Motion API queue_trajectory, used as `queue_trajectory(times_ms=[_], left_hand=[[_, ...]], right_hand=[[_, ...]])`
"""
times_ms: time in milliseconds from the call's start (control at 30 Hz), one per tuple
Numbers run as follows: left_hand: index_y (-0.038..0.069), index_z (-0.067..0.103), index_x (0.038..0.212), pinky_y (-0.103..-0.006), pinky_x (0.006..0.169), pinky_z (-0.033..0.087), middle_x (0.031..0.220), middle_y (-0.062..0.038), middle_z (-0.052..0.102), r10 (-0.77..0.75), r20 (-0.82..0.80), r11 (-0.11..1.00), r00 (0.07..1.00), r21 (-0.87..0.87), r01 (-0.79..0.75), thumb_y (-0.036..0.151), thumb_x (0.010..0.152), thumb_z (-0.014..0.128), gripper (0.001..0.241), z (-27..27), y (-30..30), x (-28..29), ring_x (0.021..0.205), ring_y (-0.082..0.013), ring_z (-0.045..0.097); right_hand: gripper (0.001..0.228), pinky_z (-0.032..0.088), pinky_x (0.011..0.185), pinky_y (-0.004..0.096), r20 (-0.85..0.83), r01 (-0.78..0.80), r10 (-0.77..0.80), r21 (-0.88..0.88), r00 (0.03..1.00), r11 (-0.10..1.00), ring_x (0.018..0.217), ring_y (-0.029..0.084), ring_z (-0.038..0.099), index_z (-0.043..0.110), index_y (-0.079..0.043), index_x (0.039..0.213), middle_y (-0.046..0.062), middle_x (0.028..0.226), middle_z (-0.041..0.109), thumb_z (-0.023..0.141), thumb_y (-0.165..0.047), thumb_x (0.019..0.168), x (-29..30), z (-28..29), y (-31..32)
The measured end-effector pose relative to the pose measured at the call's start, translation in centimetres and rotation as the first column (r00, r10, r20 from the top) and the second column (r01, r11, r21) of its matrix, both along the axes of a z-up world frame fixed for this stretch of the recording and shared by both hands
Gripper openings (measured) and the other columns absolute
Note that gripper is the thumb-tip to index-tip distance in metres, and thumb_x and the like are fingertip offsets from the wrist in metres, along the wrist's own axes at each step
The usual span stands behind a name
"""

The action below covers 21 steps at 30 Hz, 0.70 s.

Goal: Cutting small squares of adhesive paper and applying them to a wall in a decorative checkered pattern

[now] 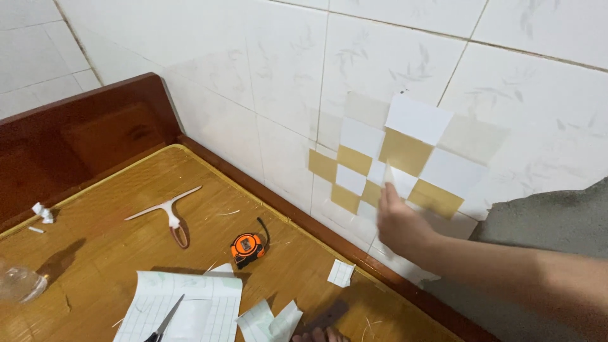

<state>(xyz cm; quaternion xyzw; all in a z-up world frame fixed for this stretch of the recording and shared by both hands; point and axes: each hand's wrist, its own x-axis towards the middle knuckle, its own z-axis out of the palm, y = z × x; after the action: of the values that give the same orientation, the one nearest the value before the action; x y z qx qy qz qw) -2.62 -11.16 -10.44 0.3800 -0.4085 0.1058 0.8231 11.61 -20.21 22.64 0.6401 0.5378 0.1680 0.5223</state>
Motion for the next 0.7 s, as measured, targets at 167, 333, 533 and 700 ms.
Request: queue_trajectory(times_ms=[167,333,533,700], left_hand=[[0.019,0.053,0.093,-0.051,0.076,0.043,0.092,-0.017,0.056,-0.134,0.288,0.808,0.948,-0.522,0.273,0.069,0.097,0.017,0.062,-12.9,-1.0,1.8,0.078,-0.0363,0.053],[0.044,0.03,0.145,-0.0575,0.08,0.055,0.109,0.005,0.059,0.104,-0.166,0.584,0.981,-0.788,-0.195,0.057,0.106,0.019,0.042,-26.3,-1.7,4.3,0.097,-0.0253,0.063],[0.021,0.061,0.091,-0.0426,0.044,0.039,0.055,-0.006,0.056,-0.227,-0.468,0.588,0.854,-0.765,-0.263,0.094,0.086,0.024,0.082,-19.1,-2.7,0.6,0.043,-0.026,0.049],[0.033,0.057,0.122,-0.0431,0.045,0.044,0.063,-0.009,0.062,-0.181,-0.538,0.61,0.823,-0.718,-0.336,0.095,0.086,0.021,0.08,-20.3,-2.1,0.7,0.045,-0.0255,0.053]], right_hand=[[0.079,0.017,0.12,0.072,-0.033,0.081,-0.094,-0.283,0.995,0.956,0.15,0.05,0.021,0.028,-0.007,0.158,0.031,0.165,0.02,0.072,-0.029,0.097,0.9,0.5,7.2],[0.064,0.023,0.12,0.063,0.153,0.024,-0.012,-0.074,0.988,0.997,0.147,0.042,0.037,0.046,0.001,0.149,0.023,0.16,0.039,0.055,-0.036,0.099,4.8,-1.9,7.6],[0.048,0.033,0.116,0.07,-0.031,0.23,-0.253,-0.314,0.967,0.921,0.129,0.042,0.058,0.063,-0.001,0.137,0.019,0.136,0.066,0.069,-0.029,0.098,-3.7,2.7,7.9],[0.036,0.041,0.112,0.064,0.016,-0.001,0.003,-0.108,1.0,0.994,0.126,0.048,0.061,0.07,-0.002,0.123,0.03,0.128,0.067,0.065,-0.029,0.099,-3.6,3.1,11.9]])
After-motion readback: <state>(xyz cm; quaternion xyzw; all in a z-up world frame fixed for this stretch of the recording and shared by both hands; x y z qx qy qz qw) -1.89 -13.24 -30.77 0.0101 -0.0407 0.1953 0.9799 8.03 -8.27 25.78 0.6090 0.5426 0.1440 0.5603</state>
